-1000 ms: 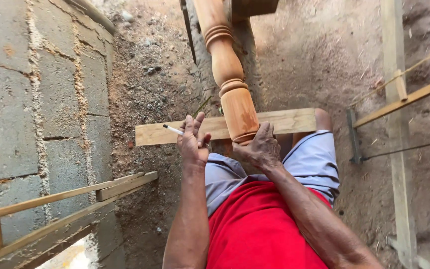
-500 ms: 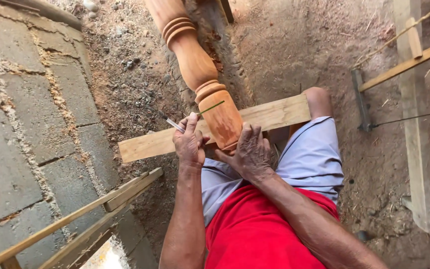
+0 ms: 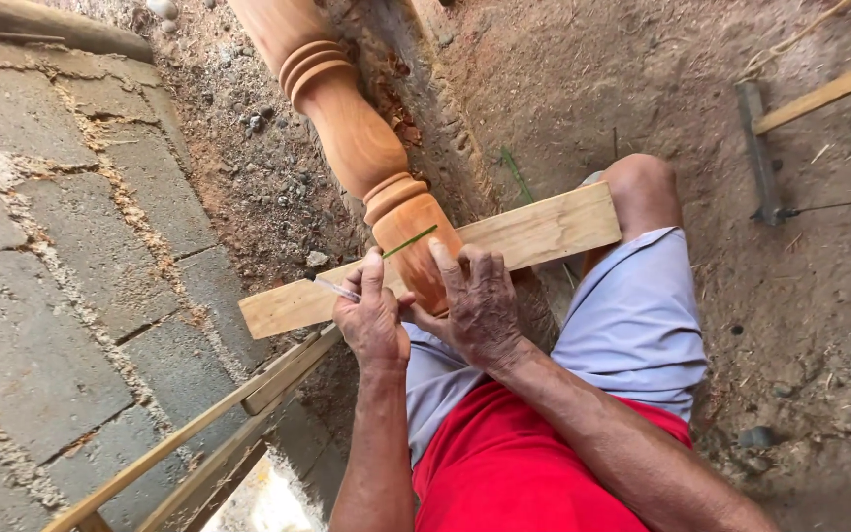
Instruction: Measuring and marking a wooden furniture leg for joinery or assembly using a ruler and pencil.
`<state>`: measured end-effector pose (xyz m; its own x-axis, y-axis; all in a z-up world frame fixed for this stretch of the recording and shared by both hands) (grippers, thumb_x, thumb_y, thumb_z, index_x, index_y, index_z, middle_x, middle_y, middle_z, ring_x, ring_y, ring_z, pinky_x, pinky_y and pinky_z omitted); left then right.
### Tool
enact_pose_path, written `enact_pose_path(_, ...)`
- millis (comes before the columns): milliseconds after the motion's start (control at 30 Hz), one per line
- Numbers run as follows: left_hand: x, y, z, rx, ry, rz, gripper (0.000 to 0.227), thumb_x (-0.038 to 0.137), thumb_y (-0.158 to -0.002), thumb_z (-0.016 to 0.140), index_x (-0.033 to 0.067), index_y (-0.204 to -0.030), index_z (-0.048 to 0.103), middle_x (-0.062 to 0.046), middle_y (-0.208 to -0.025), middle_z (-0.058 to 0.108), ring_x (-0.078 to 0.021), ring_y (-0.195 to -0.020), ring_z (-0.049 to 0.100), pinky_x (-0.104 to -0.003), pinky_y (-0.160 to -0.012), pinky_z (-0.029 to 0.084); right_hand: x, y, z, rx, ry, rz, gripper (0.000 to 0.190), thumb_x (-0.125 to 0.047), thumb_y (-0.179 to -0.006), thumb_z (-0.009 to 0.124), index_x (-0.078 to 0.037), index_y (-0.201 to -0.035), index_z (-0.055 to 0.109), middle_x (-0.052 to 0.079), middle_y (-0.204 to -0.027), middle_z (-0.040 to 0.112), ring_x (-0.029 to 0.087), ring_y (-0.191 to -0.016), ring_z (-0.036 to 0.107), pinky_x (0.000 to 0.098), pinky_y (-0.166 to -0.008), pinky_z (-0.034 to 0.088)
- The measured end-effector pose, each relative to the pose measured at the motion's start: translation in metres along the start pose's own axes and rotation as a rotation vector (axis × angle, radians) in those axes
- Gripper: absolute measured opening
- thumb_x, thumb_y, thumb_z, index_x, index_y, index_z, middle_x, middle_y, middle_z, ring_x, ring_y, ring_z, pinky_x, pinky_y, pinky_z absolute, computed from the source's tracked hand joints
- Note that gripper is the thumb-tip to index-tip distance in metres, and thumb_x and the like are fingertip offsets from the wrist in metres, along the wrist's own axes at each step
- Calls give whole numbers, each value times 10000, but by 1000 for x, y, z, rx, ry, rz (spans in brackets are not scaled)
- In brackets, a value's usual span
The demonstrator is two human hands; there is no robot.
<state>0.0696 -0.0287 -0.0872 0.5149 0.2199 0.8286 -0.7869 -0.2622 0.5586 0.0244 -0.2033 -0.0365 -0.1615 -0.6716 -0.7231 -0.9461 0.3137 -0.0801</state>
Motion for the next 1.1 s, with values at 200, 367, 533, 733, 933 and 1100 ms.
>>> enact_pose_path(200, 13, 9, 6, 39, 0, -37, 202, 170, -989, 699, 5, -1105, 697, 55, -643, 559, 10, -416, 366, -252, -460, 549, -3, -7, 1, -36, 37, -18, 950, -509, -685, 879, -91, -1456, 513, 147, -1086, 466, 335, -934, 498, 483, -834, 469)
enact_pose_path(367, 13, 9, 5, 47, -17, -57, 212, 169, -990, 683, 1, -1119, 698, 49, -630, 567, 13, -405, 349, -258, -466, 551, -2, -10, 0, -53, 46, -14, 946, -472, -701, 885, -124, -1500, 519, 113, -1052, 443, 298, -927, 483, 457, -847, 460)
enact_pose_path(533, 17, 10, 7, 37, -47, -43, 231, 177, -989, 693, -6, -1128, 705, 75, -551, 474, 10, -395, 331, -254, -451, 530, -1, -12, 5, -125, 14, 9, 1009, -478, -683, 899, -93, -1521, 490, 117, -1021, 431, 306, -899, 472, 461, -819, 444)
enact_pose_path(733, 12, 8, -1, 40, -62, -48, 239, 185, -991, 698, -6, -1134, 706, 86, -543, 430, 1, -398, 328, -266, -474, 546, -3, -16, 1, -90, 24, 9, 1012, -478, -656, 893, -108, -1506, 487, 156, -1133, 460, 333, -952, 493, 472, -850, 465)
enact_pose_path(933, 8, 8, -3, 38, -52, -59, 237, 193, -1010, 701, -1, -1145, 717, 90, -565, 452, 5, -417, 343, -258, -465, 537, -2, -16, 2, -108, 39, 15, 991, -491, -674, 888, -102, -1498, 498, 157, -1135, 464, 336, -938, 500, 475, -845, 471)
enact_pose_path(1100, 9, 8, -2, 72, -55, -92, 235, 191, -992, 677, 0, -1129, 691, 23, -802, 685, 5, -419, 348, -255, -453, 521, -2, -16, 3, -132, 29, 20, 1017, -520, -667, 890, -80, -1495, 499, 174, -1127, 463, 346, -918, 494, 478, -833, 472)
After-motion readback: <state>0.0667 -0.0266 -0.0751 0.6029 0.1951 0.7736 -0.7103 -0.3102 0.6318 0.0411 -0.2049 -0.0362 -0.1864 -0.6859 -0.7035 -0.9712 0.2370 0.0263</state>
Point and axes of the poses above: each hand's wrist, its own y-axis away from the middle knuckle, its own z-axis out of the palm, x = y × z, the point moved 8 cm from there along -y, towards the middle knuckle
